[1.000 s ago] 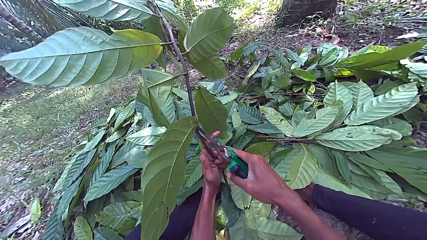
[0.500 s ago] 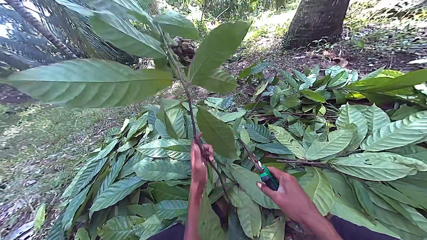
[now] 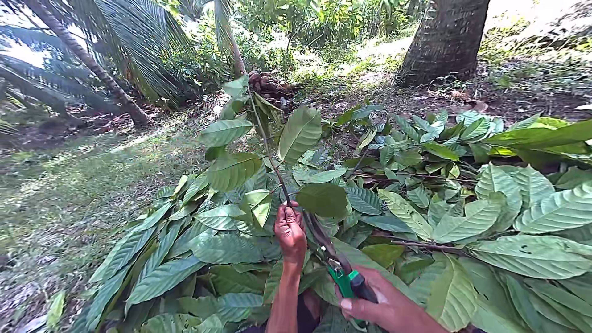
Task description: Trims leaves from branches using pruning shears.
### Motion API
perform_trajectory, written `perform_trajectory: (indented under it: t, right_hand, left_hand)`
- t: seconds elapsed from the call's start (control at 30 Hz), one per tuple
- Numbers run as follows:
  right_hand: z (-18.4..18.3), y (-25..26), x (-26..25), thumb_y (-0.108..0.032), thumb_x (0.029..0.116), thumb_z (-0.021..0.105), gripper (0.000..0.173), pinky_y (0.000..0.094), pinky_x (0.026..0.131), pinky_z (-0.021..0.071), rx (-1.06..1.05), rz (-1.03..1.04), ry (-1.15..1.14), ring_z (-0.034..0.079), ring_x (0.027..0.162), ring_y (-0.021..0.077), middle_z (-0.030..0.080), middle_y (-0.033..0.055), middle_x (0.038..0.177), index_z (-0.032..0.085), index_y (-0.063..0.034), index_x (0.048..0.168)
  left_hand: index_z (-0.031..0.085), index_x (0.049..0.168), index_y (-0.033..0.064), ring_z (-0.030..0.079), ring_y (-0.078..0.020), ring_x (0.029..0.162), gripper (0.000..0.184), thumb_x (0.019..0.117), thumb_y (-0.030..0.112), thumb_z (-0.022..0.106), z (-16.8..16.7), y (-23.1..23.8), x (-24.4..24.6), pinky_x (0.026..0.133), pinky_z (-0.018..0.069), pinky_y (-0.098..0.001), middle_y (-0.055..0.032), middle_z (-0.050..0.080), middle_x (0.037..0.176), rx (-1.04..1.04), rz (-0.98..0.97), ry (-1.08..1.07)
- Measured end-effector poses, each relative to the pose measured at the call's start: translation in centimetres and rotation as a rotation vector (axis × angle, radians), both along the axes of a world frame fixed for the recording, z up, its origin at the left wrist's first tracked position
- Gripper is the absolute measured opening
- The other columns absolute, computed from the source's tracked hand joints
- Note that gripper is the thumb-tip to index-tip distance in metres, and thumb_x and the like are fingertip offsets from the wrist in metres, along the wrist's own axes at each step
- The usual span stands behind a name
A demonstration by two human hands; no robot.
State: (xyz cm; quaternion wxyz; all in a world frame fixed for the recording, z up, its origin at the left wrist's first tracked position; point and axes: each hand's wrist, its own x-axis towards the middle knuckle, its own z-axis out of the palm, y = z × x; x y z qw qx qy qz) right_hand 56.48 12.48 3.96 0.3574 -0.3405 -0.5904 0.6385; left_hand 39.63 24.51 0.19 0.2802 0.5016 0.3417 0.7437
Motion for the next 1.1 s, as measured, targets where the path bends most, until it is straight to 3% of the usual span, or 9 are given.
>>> perform_trajectory:
  t: [0.1, 0.17, 0.3, 0.4, 0.57, 0.67, 0.73, 0.87, 1.1]
  right_hand:
    - [1.5, 0.6, -1.0, -0.032, 0.092, 0.068, 0.04, 0.0231, 0.067, 0.0527, 0.069, 0.028, 0.005, 0.061, 0.072, 0.0038, 0.064, -0.0042, 0.084, 0.06, -0.0017, 0.116]
    - [2.8, 1.3, -1.4, -0.035, 0.0915, 0.069, 0.04, 0.0233, 0.066, 0.0531, 0.101, 0.028, -0.002, 0.062, 0.072, 0.0041, 0.064, -0.0044, 0.084, 0.06, -0.0042, 0.116]
    - [5.1, 3.2, -1.7, -0.041, 0.0891, 0.069, 0.041, 0.0219, 0.066, 0.0523, 0.163, -0.008, -0.072, 0.062, 0.073, 0.0029, 0.063, -0.007, 0.084, 0.062, -0.0095, 0.115]
    - [5.5, 4.3, -1.4, -0.043, 0.0877, 0.068, 0.041, 0.0224, 0.067, 0.0527, 0.151, -0.024, -0.154, 0.062, 0.073, 0.0034, 0.063, -0.0069, 0.084, 0.062, -0.0115, 0.113]
    - [4.0, 4.3, -0.8, -0.046, 0.0859, 0.069, 0.044, 0.0257, 0.069, 0.0517, 0.127, -0.011, -0.281, 0.061, 0.073, 0.0048, 0.062, -0.0055, 0.083, 0.063, -0.0109, 0.112]
    - [3.4, 4.0, -0.8, -0.046, 0.0847, 0.07, 0.047, 0.0269, 0.068, 0.0496, 0.113, 0.018, -0.379, 0.058, 0.073, 0.0053, 0.06, -0.0042, 0.085, 0.063, -0.0106, 0.115]
    - [2.8, 4.0, -0.7, -0.048, 0.0841, 0.069, 0.047, 0.0273, 0.068, 0.0491, 0.109, 0.031, -0.394, 0.058, 0.074, 0.0054, 0.06, -0.0042, 0.085, 0.063, -0.0115, 0.114]
    - [2.5, 4.1, -0.7, -0.048, 0.0847, 0.069, 0.049, 0.0255, 0.068, 0.0499, 0.13, 0.038, -0.364, 0.059, 0.075, 0.0037, 0.062, -0.0055, 0.086, 0.064, -0.0115, 0.116]
    - [2.3, 4.3, -0.7, -0.048, 0.0856, 0.069, 0.047, 0.0245, 0.067, 0.0485, 0.162, 0.062, -0.382, 0.057, 0.073, 0.0031, 0.06, -0.0058, 0.085, 0.064, -0.0117, 0.115]
  left_hand:
    - [0.058, 0.114, 0.0005, 0.046, 0.0046, 0.052, 0.023, 0.106, 0.006, 0.037, 2.3, 0.5, -0.1, 0.048, 0.0416, -0.0146, 0.0124, 0.057, 0.072, 0.12, -0.044, 0.007]
    - [0.06, 0.112, 0.0056, 0.048, 0.0037, 0.054, 0.021, 0.1062, 0.008, 0.04, 4.1, 1.4, -0.4, 0.049, 0.0431, -0.0154, 0.013, 0.058, 0.071, 0.209, -0.104, 0.011]
    - [0.057, 0.113, 0.0079, 0.062, -0.0038, 0.068, 0.016, 0.1074, 0.019, 0.048, 6.6, 3.0, -1.7, 0.069, 0.0566, -0.0267, 0.0103, 0.062, 0.075, 0.183, -0.31, 0.141]
    - [0.044, 0.127, 0.0004, 0.066, -0.0091, 0.077, 0.024, 0.1056, 0.007, 0.036, 6.4, 2.5, -2.7, 0.083, 0.0602, -0.0368, 0.0053, 0.061, 0.084, 0.053, -0.423, 0.241]
    - [0.043, 0.127, -0.0045, 0.067, -0.0092, 0.081, 0.026, 0.1048, 0.009, 0.039, 3.7, 1.0, -4.1, 0.093, 0.0588, -0.0433, 0.0042, 0.061, 0.086, -0.024, -0.447, 0.291]
    - [0.047, 0.121, 0.0007, 0.067, -0.01, 0.079, 0.019, 0.1038, 0.004, 0.039, 2.9, -0.1, -4.1, 0.092, 0.0586, -0.044, 0.0057, 0.061, 0.082, -0.034, -0.46, 0.25]
    - [0.048, 0.118, 0.0062, 0.067, -0.0091, 0.079, 0.014, 0.1076, 0.012, 0.04, 2.5, -0.4, -4.2, 0.091, 0.059, -0.0434, 0.0072, 0.061, 0.081, -0.027, -0.477, 0.236]
    - [0.052, 0.118, 0.0085, 0.068, -0.0073, 0.079, 0.024, 0.1078, 0.03, 0.05, 1.0, -0.8, -4.5, 0.087, 0.0609, -0.0412, 0.0085, 0.064, 0.085, -0.016, -0.447, 0.236]
    - [0.056, 0.114, 0.013, 0.068, -0.0058, 0.081, 0.02, 0.1068, 0.031, 0.052, 0.3, -1.3, -4.9, 0.086, 0.0611, -0.0383, 0.0103, 0.066, 0.088, -0.002, -0.457, 0.24]
